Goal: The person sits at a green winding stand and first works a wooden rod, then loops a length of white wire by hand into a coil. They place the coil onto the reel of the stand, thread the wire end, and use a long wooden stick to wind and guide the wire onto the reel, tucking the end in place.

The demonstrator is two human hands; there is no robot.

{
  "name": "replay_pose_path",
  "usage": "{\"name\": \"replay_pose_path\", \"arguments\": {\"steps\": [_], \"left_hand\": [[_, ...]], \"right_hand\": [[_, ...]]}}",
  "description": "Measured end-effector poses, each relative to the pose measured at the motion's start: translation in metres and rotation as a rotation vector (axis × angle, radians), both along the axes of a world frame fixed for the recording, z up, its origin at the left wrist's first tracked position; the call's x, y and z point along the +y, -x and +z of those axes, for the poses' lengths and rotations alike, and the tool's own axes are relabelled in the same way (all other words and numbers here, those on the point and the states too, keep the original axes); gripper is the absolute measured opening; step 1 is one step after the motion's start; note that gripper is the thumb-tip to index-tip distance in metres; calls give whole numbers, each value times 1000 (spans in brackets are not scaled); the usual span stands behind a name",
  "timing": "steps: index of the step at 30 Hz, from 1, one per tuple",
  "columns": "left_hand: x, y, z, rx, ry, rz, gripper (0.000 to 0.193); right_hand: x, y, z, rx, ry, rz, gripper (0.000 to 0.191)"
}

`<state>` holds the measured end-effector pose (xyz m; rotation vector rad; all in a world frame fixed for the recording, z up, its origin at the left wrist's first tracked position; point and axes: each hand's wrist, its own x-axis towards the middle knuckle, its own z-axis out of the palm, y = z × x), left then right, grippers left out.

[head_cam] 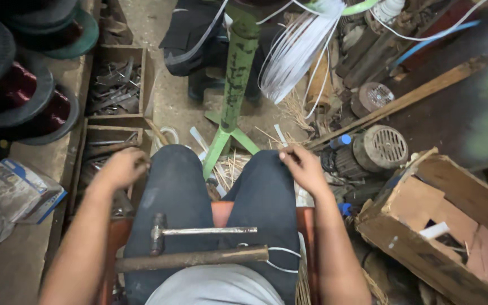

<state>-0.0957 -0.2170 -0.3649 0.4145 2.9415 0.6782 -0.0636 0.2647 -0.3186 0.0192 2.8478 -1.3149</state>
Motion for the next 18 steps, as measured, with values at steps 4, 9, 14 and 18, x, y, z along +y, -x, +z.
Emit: {"name": "replay_pose_path", "arguments": {"steps": [4,9,14,18], "left_hand": [[-7,4,-12,-10,-294,122,31],[11,3,-17,-28,-191,3,31],[10,1,-28,42,-119,-53,32],[9,3,-33,-24,-155,-19,32]], "right_hand": [[11,9,-17,34,73,21,27],[22,7,-25,-3,8,-77,29],[11,-1,-26,3,-19,55,28],[-8,-3,-19,48,-32,276,26]]}}
